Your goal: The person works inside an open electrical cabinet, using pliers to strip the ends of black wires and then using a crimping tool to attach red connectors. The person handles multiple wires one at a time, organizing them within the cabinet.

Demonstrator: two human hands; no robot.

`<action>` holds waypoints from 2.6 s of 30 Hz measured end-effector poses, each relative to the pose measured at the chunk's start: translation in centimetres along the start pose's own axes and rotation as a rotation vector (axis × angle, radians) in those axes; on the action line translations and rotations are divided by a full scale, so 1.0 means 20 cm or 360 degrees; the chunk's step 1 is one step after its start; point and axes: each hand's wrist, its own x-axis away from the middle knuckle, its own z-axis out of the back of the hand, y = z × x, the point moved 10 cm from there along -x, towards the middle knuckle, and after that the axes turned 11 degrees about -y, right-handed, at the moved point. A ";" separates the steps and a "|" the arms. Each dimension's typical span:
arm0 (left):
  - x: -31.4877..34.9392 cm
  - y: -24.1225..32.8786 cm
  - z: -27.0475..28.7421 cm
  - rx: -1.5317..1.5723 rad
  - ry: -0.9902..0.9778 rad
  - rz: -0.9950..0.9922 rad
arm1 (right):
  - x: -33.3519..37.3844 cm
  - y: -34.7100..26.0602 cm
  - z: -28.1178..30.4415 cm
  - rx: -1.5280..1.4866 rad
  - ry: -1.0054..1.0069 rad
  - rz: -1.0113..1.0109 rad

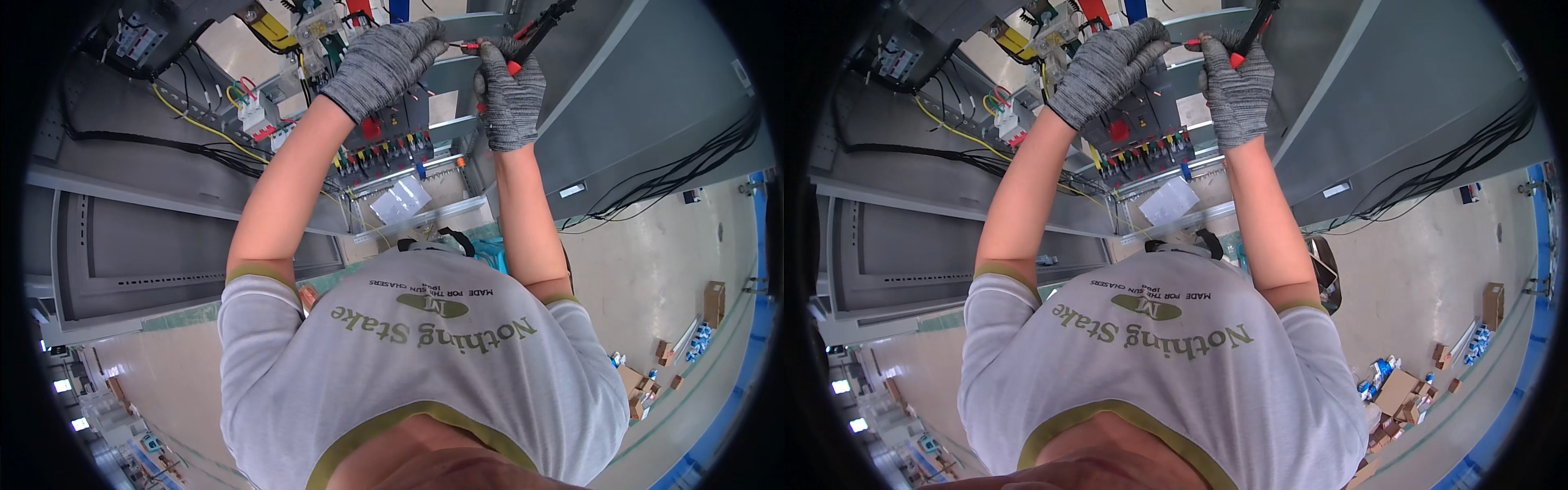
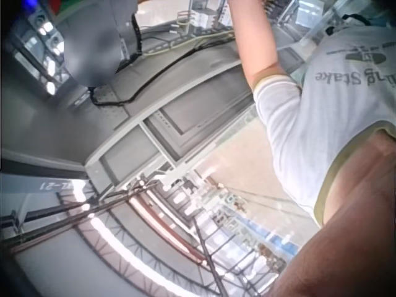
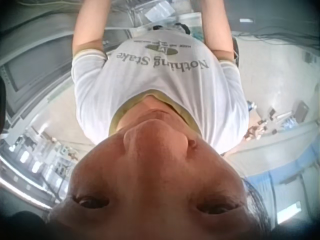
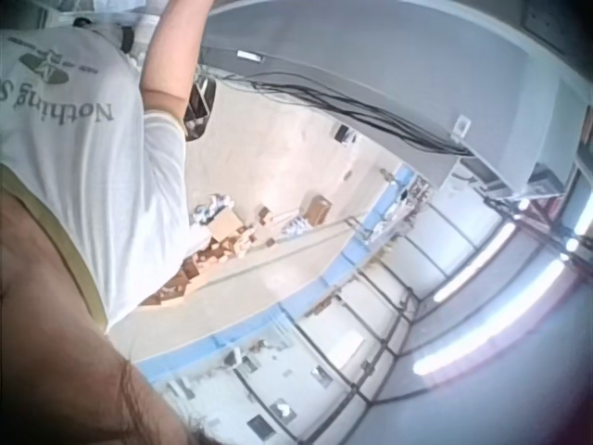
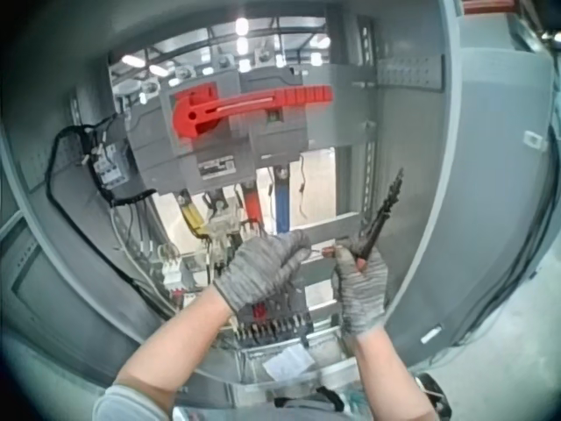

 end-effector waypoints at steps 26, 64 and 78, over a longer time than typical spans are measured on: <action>0.01 0.02 -0.05 0.0047 0.0095 -0.0012 | -0.03 -0.01 -0.04 0.0012 -0.0032 0.0124; -0.01 -0.01 -0.02 0.0370 -0.0081 0.0108 | -0.14 -0.03 -0.04 0.0517 -0.0367 0.0166; 0.03 -0.03 -0.01 0.0480 0.0027 0.0051 | 0.04 -0.15 0.10 0.1230 -0.0240 0.0009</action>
